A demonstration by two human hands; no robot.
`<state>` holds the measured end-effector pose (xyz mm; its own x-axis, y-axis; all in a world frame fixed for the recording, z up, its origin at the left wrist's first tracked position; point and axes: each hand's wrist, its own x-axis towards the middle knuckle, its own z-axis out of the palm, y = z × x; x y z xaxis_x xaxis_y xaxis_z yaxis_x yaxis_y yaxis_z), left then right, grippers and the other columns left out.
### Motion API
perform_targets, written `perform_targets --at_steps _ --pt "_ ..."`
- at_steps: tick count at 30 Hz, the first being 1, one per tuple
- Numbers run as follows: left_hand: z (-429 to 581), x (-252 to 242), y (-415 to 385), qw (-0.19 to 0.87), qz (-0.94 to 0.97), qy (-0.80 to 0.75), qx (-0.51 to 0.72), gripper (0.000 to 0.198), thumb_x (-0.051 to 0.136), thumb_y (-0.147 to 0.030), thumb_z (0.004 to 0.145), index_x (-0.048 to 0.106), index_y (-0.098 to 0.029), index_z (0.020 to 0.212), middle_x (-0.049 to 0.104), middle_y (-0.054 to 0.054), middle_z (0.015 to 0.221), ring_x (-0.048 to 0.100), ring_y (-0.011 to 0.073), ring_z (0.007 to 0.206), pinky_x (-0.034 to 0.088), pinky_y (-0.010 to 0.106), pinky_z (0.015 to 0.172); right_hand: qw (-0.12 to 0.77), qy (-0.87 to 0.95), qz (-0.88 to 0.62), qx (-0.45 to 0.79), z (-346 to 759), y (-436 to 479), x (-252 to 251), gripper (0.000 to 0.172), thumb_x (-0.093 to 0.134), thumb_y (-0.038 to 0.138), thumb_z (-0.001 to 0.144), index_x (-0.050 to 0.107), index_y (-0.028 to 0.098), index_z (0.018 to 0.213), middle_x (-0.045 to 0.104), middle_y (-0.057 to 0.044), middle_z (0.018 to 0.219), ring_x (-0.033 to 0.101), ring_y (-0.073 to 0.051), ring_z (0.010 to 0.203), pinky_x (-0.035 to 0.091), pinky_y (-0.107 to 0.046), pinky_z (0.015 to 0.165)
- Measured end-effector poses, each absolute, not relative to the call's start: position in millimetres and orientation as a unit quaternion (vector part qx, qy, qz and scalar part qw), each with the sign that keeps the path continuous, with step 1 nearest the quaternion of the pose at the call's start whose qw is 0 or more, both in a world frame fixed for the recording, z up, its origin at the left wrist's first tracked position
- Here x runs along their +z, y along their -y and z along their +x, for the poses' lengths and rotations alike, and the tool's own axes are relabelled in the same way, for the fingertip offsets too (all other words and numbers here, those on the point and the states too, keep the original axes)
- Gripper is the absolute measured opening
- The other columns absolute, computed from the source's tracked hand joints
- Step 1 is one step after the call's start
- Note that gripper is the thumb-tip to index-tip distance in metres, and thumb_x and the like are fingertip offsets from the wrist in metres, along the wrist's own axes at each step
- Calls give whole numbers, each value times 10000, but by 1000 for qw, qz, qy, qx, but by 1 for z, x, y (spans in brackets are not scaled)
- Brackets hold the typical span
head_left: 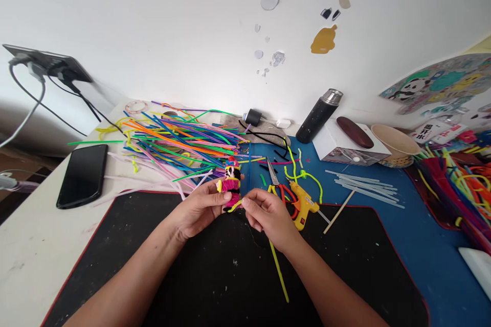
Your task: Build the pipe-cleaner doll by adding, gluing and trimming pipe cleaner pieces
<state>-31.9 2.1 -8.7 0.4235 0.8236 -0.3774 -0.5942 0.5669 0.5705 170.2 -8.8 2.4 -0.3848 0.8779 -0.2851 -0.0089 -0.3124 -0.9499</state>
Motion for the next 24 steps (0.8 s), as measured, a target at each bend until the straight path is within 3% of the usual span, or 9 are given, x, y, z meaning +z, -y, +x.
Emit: perform_targets --at_steps 24 --pt "-31 -13 -1 824 224 -262 450 537 977 -226 697 797 -176 1201 764 51 855 678 172 786 512 282 757 314 384 -406 768 164 14 -6 453 801 602 880 660 174 836 559 59 529 357 -58 411 190 -231 427"
